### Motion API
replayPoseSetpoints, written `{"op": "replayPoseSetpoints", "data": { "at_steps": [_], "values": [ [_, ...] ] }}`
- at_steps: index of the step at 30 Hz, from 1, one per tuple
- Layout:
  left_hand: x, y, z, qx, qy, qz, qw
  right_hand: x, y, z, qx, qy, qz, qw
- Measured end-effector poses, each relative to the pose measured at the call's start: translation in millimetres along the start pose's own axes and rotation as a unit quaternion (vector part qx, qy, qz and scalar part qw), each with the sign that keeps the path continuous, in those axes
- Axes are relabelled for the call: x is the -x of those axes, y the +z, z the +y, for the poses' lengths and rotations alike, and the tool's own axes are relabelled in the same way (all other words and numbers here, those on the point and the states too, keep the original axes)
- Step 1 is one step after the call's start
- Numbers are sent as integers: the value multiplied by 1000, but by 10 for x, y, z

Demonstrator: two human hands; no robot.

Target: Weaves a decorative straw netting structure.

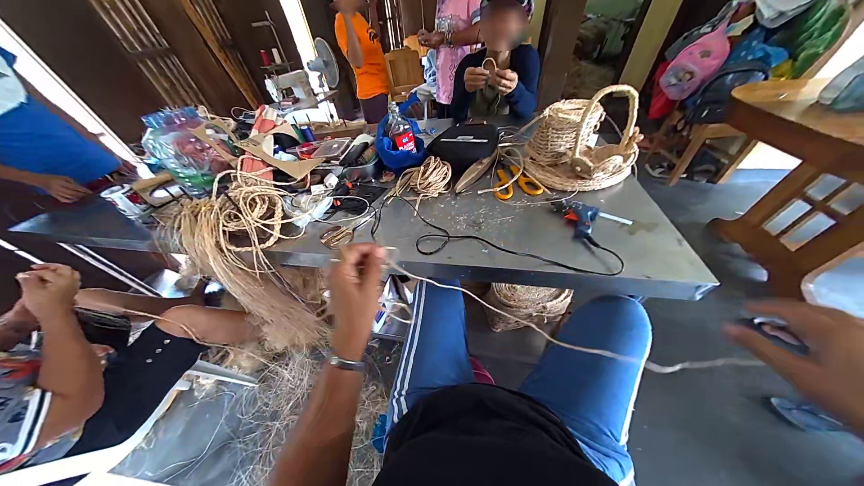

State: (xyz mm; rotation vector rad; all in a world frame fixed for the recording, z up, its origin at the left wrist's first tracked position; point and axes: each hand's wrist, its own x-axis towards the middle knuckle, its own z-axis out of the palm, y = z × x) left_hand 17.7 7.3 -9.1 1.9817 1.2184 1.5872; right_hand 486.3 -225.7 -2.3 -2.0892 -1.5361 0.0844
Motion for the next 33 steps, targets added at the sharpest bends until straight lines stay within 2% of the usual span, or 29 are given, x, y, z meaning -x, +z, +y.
{"op": "replayPoseSetpoints", "data": {
  "at_steps": [2,4,7,10,12,14,17,20,28,33],
  "values": [
    [123,376,273,52,60,-48,996,-173,345,-631,-85,-126,59,987],
    [157,590,488,99,95,-63,989,-341,736,-1169,-203,-201,37,958],
    [149,701,638,132,111,-67,983,-449,1216,-1679,-319,-231,-50,918],
    [148,713,646,147,111,-65,981,-438,1412,-1910,-422,-216,-98,875],
    [150,705,618,155,97,-71,981,-411,1408,-1988,-438,-200,-91,871],
    [137,699,577,173,62,-89,979,-406,1374,-2019,-421,-190,-70,884],
    [114,716,483,249,-22,-134,959,-423,1389,-2015,-362,-224,6,905],
    [101,731,432,293,-77,-134,944,-404,1418,-2002,-329,-253,29,909],
    [88,747,442,319,-85,-98,939,-299,1478,-1943,-287,-277,9,917],
    [86,738,389,237,8,-80,968,-292,1267,-1839,-209,-320,49,923]
  ]
}}
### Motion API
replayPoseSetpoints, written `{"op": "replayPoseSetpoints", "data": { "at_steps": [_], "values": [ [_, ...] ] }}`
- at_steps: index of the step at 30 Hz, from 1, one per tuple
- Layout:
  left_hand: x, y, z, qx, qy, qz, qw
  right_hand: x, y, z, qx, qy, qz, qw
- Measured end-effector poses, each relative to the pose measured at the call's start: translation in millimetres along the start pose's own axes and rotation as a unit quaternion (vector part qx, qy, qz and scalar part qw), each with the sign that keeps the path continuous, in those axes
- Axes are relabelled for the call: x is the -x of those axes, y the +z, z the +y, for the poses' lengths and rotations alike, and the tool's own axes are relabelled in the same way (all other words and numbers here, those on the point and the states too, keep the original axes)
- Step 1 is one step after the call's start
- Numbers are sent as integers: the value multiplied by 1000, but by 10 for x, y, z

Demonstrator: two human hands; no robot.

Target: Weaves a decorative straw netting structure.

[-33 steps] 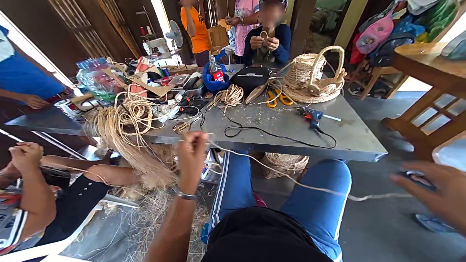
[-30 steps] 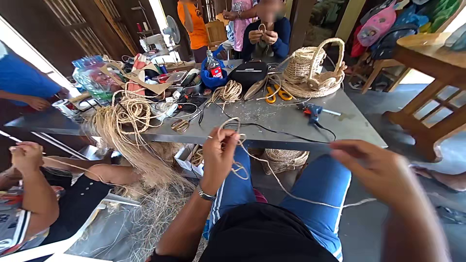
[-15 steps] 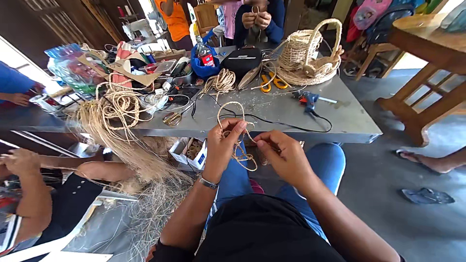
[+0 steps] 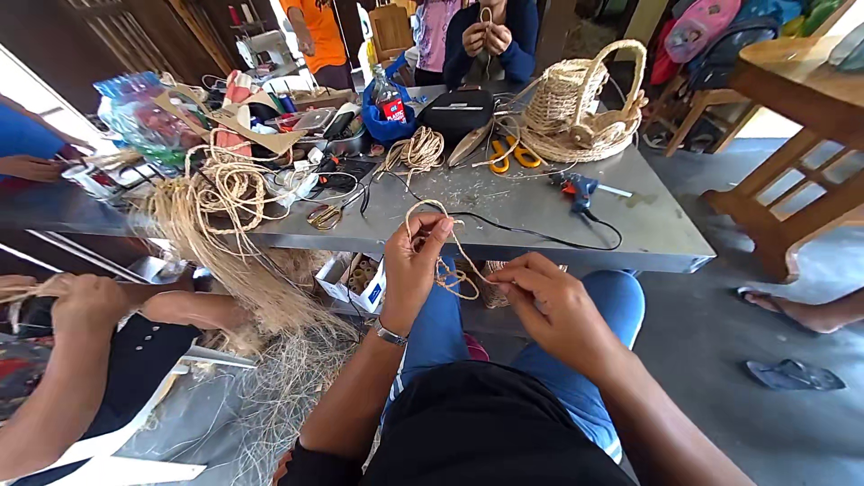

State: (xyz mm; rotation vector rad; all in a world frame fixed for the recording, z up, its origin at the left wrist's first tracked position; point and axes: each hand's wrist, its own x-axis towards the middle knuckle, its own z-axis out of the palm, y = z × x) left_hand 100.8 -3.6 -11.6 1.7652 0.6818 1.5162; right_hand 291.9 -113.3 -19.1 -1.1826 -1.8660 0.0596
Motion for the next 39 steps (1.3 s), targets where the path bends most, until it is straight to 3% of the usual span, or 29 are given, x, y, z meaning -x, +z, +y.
{"op": "replayPoseSetpoints", "data": {
  "at_steps": [3,8,14,19,26,30,35,39],
  "values": [
    [31,46,52,-38,14,-36,999,-175,-140,-76,67,-53,42,995],
    [102,131,156,-3,-41,-93,995,-603,-218,-118,32,-111,123,986],
    [113,109,201,20,-64,-111,992,-617,-108,-35,-191,-24,38,981],
    [129,97,196,16,-52,-111,992,-599,-98,-7,-183,-33,38,982],
    [179,127,223,-52,52,-90,993,-594,-67,37,-293,4,-39,955],
    [194,152,179,-68,97,-101,988,-584,-54,44,-267,-2,-56,962],
    [195,156,190,-114,172,-77,976,-545,-108,-9,-264,48,-19,963],
    [207,164,215,-166,229,-49,958,-503,-76,-31,-328,77,12,942]
  ]
}}
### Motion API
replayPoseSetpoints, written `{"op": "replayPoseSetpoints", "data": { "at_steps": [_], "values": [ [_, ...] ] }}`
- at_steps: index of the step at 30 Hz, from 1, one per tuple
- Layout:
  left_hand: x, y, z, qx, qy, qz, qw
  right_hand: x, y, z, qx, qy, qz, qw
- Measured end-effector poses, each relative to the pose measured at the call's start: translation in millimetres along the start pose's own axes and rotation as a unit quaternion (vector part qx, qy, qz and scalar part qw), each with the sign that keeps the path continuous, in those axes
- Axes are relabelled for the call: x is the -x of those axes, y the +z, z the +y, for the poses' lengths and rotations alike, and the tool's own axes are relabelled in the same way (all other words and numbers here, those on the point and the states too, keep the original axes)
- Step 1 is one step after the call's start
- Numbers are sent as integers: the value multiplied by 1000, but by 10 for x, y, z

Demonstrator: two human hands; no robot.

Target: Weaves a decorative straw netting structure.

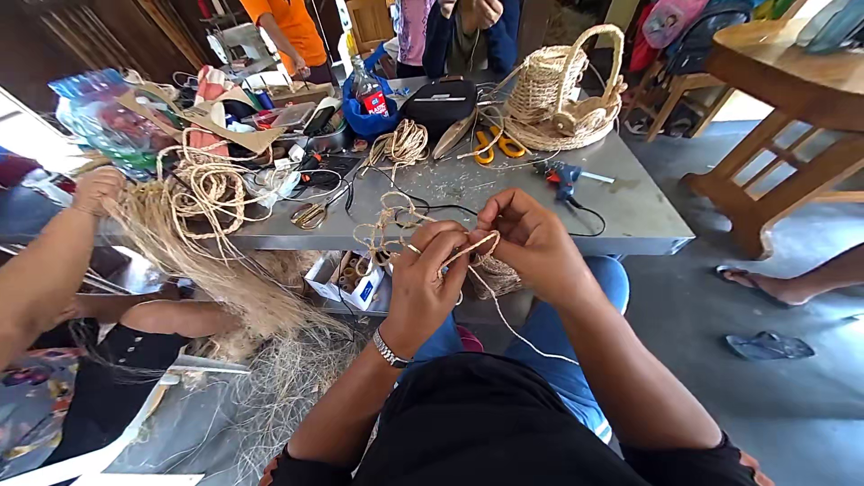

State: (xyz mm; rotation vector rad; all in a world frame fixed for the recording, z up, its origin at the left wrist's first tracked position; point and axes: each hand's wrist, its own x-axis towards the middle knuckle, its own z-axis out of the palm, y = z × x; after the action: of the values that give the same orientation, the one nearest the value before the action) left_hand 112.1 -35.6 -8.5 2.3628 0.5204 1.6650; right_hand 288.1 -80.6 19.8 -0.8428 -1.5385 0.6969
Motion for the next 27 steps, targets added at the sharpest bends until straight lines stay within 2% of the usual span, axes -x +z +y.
{"op": "replayPoseSetpoints", "data": {
  "at_steps": [4,10,14,16,18,20,21,23,24,25,27],
  "values": [
    [2,-5,1,-50,40,4,998,42,-2,18,-65,15,9,998],
    [12,15,-40,-87,76,6,993,91,-61,-64,19,25,15,999],
    [-59,-91,-48,-97,75,23,992,158,-114,5,173,18,25,985],
    [-101,-154,-34,-102,57,21,993,181,-136,140,292,-50,71,952],
    [-92,-158,-38,-112,21,-13,993,192,-190,237,359,-109,126,918],
    [-44,-142,-93,-120,-16,-54,991,204,-277,240,275,-123,170,938],
    [-30,-143,-135,-127,-30,-62,990,224,-313,208,174,-109,187,961],
    [-47,-188,-239,-146,-46,-60,986,319,-356,117,-68,-25,161,984],
    [-81,-243,-304,-162,-53,-56,984,406,-389,99,-105,30,115,987],
    [-122,-326,-382,-183,-66,-50,980,521,-455,125,-78,78,50,993],
    [-173,-558,-606,-230,-99,-35,968,785,-706,181,75,135,-65,986]
  ]
}}
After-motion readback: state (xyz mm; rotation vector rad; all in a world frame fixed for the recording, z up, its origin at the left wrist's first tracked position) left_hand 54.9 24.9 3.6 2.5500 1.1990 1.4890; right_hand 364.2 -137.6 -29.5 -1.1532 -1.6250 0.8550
